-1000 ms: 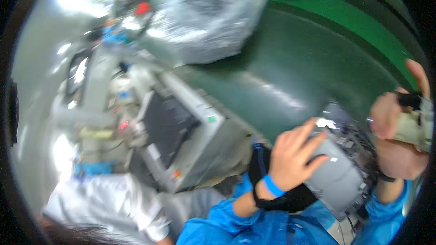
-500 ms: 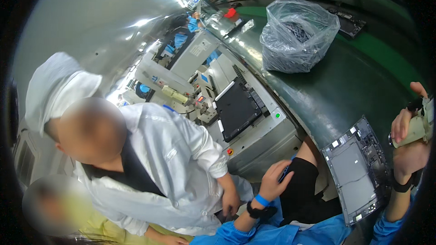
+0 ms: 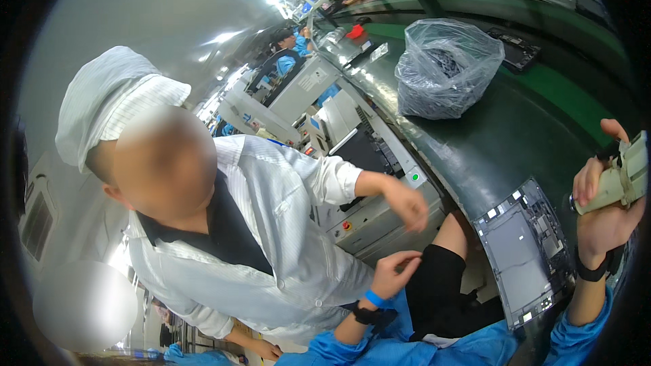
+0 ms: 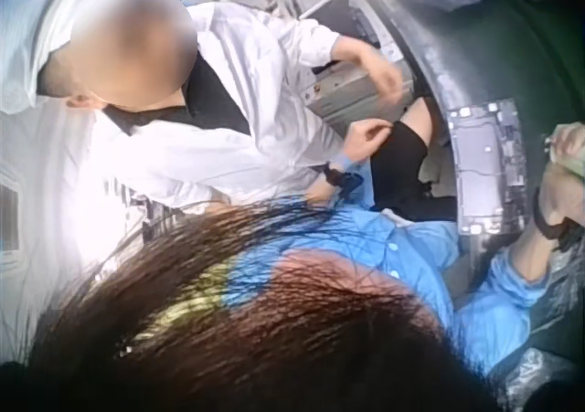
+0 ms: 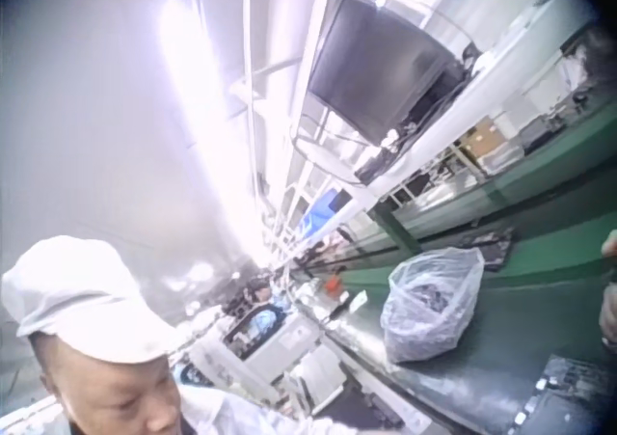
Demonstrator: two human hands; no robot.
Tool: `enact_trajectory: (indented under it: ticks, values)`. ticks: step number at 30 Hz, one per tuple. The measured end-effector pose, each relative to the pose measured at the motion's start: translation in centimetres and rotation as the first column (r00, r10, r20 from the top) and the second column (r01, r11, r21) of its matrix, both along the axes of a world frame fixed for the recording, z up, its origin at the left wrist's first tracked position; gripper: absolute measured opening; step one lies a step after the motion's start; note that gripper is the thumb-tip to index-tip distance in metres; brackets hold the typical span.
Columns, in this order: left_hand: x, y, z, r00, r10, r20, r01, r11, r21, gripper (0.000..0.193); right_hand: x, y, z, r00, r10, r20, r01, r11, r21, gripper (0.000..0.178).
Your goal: Assembling internal components and screwing parts of a tablet or small electronic device on a factory production line.
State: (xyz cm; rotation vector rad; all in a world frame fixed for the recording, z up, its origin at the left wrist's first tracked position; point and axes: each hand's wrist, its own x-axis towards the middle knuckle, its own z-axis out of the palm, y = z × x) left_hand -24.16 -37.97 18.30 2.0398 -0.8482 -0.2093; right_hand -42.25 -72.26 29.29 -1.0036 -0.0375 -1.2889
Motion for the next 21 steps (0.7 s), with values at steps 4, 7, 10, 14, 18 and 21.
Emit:
enact_trajectory:
  ticks: [4,7,10,14,18,21]
  values:
    - [-3.4,-7.4,-2.1,0.981,-0.194,0.029,0.195,0.957,-0.214,0.012,-3.5,-0.5,0.3,0.995,-0.088,-0.046,0.089,0.996,0.022,0.082]
    - [-4.0,-10.9,0.0,0.955,-0.165,0.244,0.231,0.935,-0.268,0.01,-1.2,0.6,1.9,0.99,-0.103,-0.096,0.105,0.994,0.019,0.112]
    - [-4.3,-13.1,-0.8,0.876,-0.235,0.42,0.352,0.908,-0.226,0.013,0.9,0.7,2.2,0.97,-0.203,-0.138,0.217,0.972,0.096,0.116]
    - [-4.7,-15.7,-1.3,0.77,-0.422,0.478,0.54,0.83,-0.137,0.022,-0.1,-0.9,-0.3,0.992,-0.035,-0.121,0.038,0.999,0.029,0.125]
    - [-4.7,-18.0,-0.2,0.682,-0.581,0.444,0.622,0.78,0.067,0.039,-0.1,-1.7,2.3,0.644,0.122,-0.755,-0.143,0.989,0.038,0.119]
    - [-5.0,-19.2,-0.2,0.65,-0.663,0.371,0.656,0.736,0.166,0.047,1.4,-2.1,0.1,0.626,0.174,-0.76,-0.143,0.984,0.108,0.114]
